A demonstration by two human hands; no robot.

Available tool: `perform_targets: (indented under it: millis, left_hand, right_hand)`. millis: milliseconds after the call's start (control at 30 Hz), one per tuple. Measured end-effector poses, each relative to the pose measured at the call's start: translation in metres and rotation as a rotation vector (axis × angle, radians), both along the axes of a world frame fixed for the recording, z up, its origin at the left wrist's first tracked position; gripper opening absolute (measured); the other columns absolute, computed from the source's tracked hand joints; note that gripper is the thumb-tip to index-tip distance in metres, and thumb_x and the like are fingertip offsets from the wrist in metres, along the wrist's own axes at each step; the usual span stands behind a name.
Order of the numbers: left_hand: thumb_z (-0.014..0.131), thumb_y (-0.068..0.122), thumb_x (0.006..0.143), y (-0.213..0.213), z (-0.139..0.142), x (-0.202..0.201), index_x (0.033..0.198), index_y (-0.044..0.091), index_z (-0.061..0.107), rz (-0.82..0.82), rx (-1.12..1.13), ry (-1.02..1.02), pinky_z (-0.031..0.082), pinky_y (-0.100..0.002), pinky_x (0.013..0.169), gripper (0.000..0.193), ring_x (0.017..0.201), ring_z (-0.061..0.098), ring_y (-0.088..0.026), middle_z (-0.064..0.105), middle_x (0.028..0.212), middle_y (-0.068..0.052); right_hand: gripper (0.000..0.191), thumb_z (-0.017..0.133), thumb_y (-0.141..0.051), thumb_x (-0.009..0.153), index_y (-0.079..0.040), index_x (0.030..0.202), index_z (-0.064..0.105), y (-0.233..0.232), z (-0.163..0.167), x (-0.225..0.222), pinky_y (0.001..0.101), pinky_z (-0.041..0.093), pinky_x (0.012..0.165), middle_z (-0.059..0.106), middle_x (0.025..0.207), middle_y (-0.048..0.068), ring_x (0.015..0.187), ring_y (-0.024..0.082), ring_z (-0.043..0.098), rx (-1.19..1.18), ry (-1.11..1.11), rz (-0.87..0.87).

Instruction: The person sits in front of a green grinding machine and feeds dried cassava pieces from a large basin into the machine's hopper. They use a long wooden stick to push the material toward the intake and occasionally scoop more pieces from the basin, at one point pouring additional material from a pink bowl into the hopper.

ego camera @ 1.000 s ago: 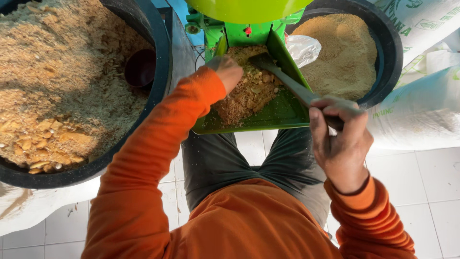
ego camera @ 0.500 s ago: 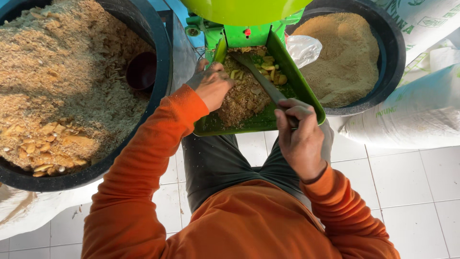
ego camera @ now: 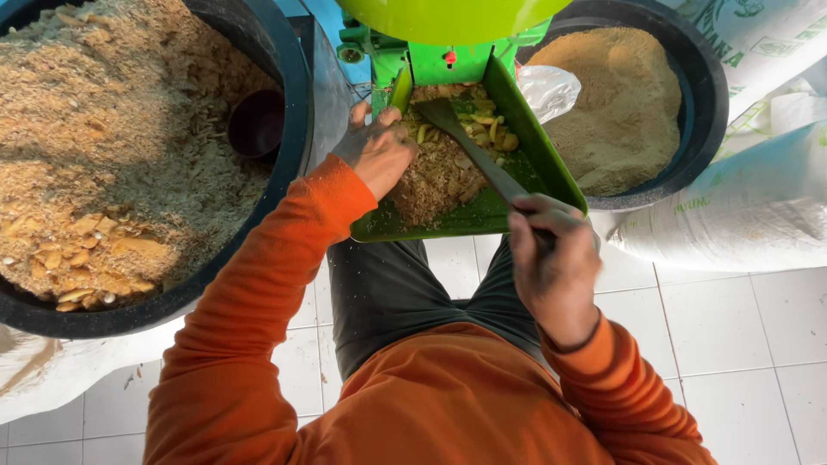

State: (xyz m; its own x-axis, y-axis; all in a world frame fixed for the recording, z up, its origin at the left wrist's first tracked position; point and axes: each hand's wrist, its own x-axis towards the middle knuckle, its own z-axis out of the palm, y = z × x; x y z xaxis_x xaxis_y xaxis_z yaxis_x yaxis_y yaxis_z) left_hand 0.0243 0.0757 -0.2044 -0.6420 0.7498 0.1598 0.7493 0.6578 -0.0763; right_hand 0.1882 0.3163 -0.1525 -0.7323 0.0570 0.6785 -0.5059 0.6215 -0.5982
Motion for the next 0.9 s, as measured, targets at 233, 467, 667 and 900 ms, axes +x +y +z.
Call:
perform_targets:
  millis: [233,467,667,900]
  left_hand:
    - [0.063,0.007,0.083,0.005,0.002,-0.021,0.079,0.012,0.07,-0.021,-0.007,0.008,0.028,-0.053,0.101,0.01,0.113,0.055,-0.026,0.064,0.081,-0.007]
    - [0.068,0.004,0.08,0.022,0.015,-0.031,0.074,0.008,0.073,0.046,-0.155,-0.044,0.029,-0.051,0.101,0.009,0.118,0.055,-0.028,0.068,0.079,-0.009]
    - [0.062,-0.01,0.073,0.011,0.017,-0.013,0.103,0.014,0.078,-0.009,-0.029,-0.212,0.027,-0.054,0.1,0.041,0.118,0.054,-0.026,0.072,0.093,-0.005]
    - [0.062,-0.001,0.088,-0.003,-0.012,0.005,0.107,0.009,0.073,0.063,0.059,-0.092,0.03,-0.05,0.105,0.025,0.121,0.056,-0.022,0.07,0.108,-0.003]
  right_hand:
    - [0.024,0.071,0.002,0.105,0.001,0.11,0.048,0.011,0.017,0.011,0.0299,0.059,0.075,0.071,0.117,0.016,0.089,0.022,0.073,0.061,0.07,-0.054]
    - [0.025,0.073,0.002,0.102,0.001,0.11,0.049,0.018,0.002,-0.004,0.0312,0.06,0.076,0.072,0.115,0.019,0.09,0.023,0.073,0.193,0.015,-0.046]
    - [0.022,0.066,-0.001,0.115,0.0,0.115,0.044,0.04,0.03,0.034,0.0245,0.061,0.081,0.071,0.119,0.017,0.096,0.017,0.074,-0.046,-0.023,0.009]
    - [0.024,0.072,0.001,0.103,0.002,0.111,0.05,0.014,0.03,0.015,0.0288,0.058,0.075,0.071,0.113,0.019,0.088,0.021,0.072,0.184,-0.002,0.056]
